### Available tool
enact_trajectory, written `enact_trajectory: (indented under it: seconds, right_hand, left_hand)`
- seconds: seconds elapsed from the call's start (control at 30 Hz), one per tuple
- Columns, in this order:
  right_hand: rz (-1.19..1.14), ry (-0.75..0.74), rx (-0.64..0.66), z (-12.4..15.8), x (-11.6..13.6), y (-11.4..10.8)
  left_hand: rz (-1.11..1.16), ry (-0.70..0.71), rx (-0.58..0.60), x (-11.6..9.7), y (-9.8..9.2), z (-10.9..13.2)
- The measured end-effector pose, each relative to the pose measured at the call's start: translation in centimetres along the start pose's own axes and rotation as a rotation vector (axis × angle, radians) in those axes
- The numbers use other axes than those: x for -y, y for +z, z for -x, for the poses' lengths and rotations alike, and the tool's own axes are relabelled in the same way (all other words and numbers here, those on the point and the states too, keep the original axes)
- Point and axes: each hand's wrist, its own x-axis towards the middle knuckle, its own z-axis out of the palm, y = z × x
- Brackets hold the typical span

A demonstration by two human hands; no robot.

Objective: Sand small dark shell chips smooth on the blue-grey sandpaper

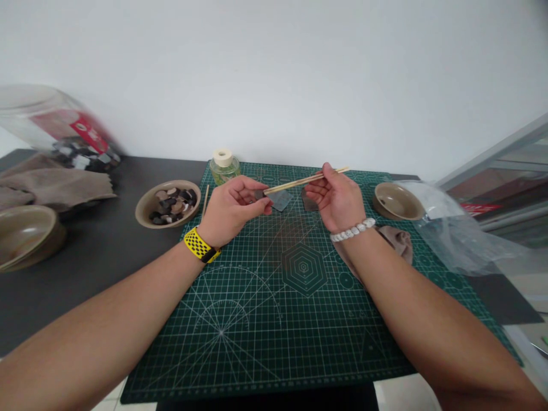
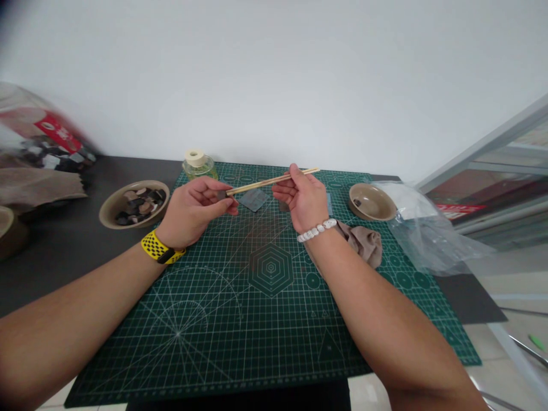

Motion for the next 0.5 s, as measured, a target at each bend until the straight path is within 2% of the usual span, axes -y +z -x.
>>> enact_trajectory:
  seconds: [0.5]
  right_hand:
    - [0.043, -0.014, 0.016, 0.0, -0.06, 0.03]
  left_hand:
    - [-0.016, -0.025, -0.009, -0.32, 0.12, 0.03]
